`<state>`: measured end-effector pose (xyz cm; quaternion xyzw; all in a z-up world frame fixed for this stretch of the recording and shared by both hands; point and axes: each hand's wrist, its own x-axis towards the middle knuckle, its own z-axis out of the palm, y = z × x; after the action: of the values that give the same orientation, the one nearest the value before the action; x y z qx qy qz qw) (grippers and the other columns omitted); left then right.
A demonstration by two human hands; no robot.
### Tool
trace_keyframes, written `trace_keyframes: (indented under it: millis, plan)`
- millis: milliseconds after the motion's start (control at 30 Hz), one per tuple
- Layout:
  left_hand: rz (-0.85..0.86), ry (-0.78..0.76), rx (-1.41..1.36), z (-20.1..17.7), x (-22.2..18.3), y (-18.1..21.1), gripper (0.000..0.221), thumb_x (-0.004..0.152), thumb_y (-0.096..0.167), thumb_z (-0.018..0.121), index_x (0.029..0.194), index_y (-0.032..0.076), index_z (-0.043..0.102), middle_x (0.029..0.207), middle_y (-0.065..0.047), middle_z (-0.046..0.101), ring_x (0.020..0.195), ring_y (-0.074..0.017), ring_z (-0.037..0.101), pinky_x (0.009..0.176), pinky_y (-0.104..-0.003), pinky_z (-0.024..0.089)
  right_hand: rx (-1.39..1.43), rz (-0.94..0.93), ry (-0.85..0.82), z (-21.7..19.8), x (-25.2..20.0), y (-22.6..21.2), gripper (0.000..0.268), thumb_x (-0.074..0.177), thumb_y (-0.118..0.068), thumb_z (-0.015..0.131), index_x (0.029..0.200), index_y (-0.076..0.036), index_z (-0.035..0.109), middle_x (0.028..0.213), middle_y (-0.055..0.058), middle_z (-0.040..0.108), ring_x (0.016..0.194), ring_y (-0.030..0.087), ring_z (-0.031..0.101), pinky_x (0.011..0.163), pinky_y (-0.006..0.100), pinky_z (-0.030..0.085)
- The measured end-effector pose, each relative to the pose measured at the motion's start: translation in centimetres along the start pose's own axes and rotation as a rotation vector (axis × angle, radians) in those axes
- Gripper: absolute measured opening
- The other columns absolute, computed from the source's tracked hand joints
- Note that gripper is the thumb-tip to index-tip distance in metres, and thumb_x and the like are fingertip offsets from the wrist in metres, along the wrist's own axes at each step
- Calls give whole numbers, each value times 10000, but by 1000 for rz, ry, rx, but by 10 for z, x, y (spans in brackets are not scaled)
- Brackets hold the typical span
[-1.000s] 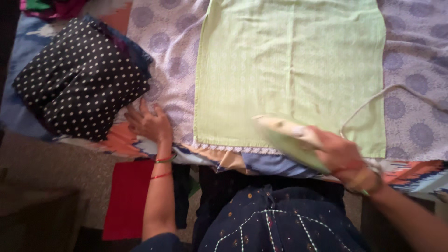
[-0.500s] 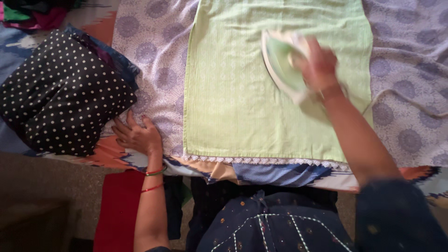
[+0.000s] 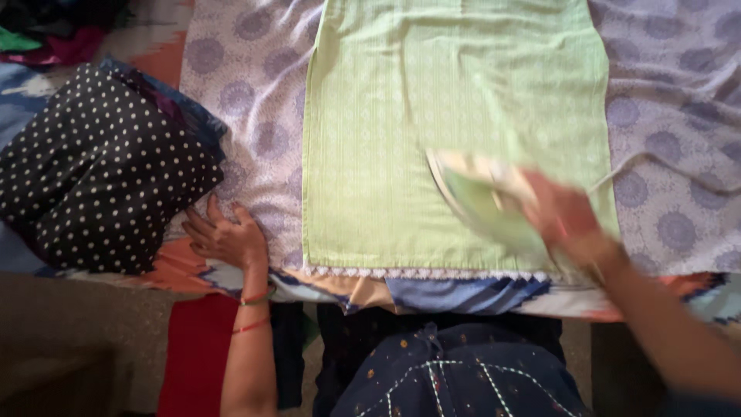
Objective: The person irons a green garment on a patterned surface using an iron, smoothing the fabric with their hands and moving the tool across different sections of the item.
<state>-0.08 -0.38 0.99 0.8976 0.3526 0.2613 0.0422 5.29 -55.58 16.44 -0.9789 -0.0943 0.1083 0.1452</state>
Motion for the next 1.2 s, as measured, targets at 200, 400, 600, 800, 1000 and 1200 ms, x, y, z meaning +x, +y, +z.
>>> trace_keyframes:
  millis: [200, 400, 600, 800, 1000, 1200]
  plan:
    - [-7, 14, 2, 2, 1, 4, 450, 964, 326, 710, 1382, 164, 673, 1627, -198, 410, 1446, -467, 391, 1061, -660, 341, -145, 126, 149, 10, -39, -15, 651, 780, -249, 718, 1413, -245, 567, 1045, 183, 740, 822, 413, 717, 693, 521, 569]
    - [-20, 5, -11, -4, 2, 8, 479, 934, 334, 733, 1378, 166, 667, 1616, -199, 406, 1445, -472, 381, 1057, -663, 338, -9, -203, 310, 14, 121, -27, 471, 923, -185, 662, 1375, -106, 553, 1015, 247, 700, 926, 496, 655, 802, 588, 519]
    - [-19, 1, -16, -2, 2, 6, 500, 933, 346, 730, 1395, 170, 654, 1611, -191, 405, 1445, -465, 365, 1073, -657, 322, -36, -212, 294, 3, 265, -67, 475, 904, -394, 820, 1250, -118, 648, 1010, 224, 724, 938, 444, 678, 828, 548, 537]
    - [-14, -11, -14, -8, 3, 7, 480, 951, 345, 710, 1402, 187, 665, 1623, -169, 389, 1451, -455, 354, 1095, -653, 312, -63, -396, 99, -2, 159, -68, 671, 871, -550, 702, 1391, -144, 580, 1022, 236, 728, 894, 432, 694, 799, 549, 539]
    - [1, -70, -78, -19, 2, 11, 446, 1001, 317, 668, 1422, 172, 668, 1636, -197, 375, 1445, -504, 330, 1068, -668, 309, -91, -103, -119, -9, -46, -16, 621, 843, -331, 634, 1446, -247, 517, 1069, 133, 735, 831, 333, 734, 739, 439, 593]
    - [39, -35, -57, -4, 2, -2, 447, 1037, 325, 694, 1443, 139, 667, 1633, -265, 358, 1453, -523, 307, 1081, -695, 278, -256, 354, 212, -12, -152, 76, 607, 863, -318, 712, 1459, -312, 599, 1043, 156, 746, 927, 386, 721, 813, 494, 571]
